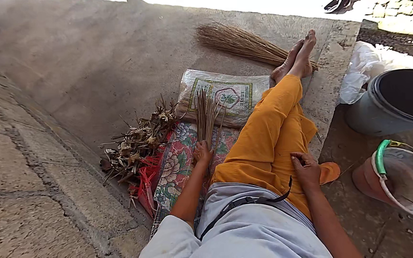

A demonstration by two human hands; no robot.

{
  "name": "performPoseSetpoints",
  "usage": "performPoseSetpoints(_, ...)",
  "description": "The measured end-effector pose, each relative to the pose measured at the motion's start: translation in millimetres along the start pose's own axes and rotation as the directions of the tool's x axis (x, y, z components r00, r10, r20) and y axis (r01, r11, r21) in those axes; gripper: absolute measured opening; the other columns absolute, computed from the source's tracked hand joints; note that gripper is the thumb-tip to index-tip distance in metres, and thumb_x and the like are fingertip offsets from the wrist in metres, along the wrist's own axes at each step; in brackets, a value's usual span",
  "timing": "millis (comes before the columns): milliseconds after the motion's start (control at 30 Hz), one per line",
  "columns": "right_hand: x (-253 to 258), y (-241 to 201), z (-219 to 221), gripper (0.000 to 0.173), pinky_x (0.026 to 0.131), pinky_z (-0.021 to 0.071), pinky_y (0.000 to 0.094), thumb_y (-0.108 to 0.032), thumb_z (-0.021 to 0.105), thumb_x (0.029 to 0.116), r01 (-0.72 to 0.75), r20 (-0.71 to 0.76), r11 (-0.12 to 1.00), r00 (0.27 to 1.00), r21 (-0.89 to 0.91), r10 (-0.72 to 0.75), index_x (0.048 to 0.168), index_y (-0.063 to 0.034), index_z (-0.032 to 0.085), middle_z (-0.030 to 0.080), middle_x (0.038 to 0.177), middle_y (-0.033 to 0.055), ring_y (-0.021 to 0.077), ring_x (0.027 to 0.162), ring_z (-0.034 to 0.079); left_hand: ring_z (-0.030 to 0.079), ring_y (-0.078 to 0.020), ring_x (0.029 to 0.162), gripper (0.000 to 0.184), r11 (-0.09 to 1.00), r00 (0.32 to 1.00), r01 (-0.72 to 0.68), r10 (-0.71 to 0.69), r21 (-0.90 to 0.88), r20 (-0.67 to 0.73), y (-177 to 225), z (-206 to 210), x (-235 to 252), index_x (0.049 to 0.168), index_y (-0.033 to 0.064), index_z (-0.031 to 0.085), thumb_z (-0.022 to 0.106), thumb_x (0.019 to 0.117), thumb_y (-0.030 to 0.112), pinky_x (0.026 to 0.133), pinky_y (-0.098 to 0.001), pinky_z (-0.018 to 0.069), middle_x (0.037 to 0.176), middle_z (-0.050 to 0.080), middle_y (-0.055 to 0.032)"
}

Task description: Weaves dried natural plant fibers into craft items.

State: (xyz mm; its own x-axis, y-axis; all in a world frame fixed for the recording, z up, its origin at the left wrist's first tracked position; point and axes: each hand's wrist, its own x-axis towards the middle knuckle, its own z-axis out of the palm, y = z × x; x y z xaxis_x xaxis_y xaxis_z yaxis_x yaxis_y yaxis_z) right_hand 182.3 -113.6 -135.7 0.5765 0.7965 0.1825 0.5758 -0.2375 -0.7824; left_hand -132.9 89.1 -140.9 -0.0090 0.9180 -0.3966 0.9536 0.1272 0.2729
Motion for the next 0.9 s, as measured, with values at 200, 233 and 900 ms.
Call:
performPoseSetpoints(200, -0.8, 1.6, 0.1, 0.021, 0.076, 0.0507, 0.0371, -0.009, 0.06, 0.0982, 0.003, 0.005, 1.0, 1.0, -0.002, -0.003, 0.108, 0.0033, 0.074, 0.068, 0.098, 0.0205, 0.0231, 0.081, 0.062, 0.062, -0.0385, 0.12, 0.033, 0.985, 0.998, 0.045, -0.038, -0.167, 0.044, -6.9, -20.6, 8.2, 0.128, 0.0056, 0.065, 0.061, 0.0985, 0.021, 0.098, -0.0608, 0.047, 0.128, 0.065, -0.0219)
performPoseSetpoints(233, -0.7, 2.3, 0.2, 0.021, 0.077, 0.0507, 0.037, -0.009, 0.06, 0.0979, -0.003, 0.004, 1.0, 1.0, 0.01, 0.003, 0.108, 0.0032, 0.074, 0.068, 0.099, 0.0203, 0.0226, 0.082, 0.062, 0.064, -0.0372, 0.115, 0.03, 0.959, 0.999, 0.031, -0.024, -0.281, 0.031, -11.2, -25.1, 10.0, 0.124, 0.0034, 0.067, 0.061, 0.0993, 0.019, 0.097, -0.0585, 0.0481, 0.121, 0.068, -0.0222)
performPoseSetpoints(900, 24.4, -157.8, 54.2, 0.027, 0.078, 0.0549, 0.0284, -0.015, 0.052, 0.1055, -0.141, 0.755, 0.944, 0.64, 0.299, -0.143, 0.119, 0.0028, 0.066, 0.069, 0.096, 0.0096, 0.0094, 0.08, 0.064, 0.061, -0.0088, 0.058, 0.024, 0.131, 0.989, -0.078, 0.134, -0.988, -0.06, 39.9, -93.9, -51.0, 0.124, 0.0097, 0.061, 0.045, 0.1101, 0.021, 0.05, -0.0208, 0.0503, 0.087, 0.07, -0.0054)
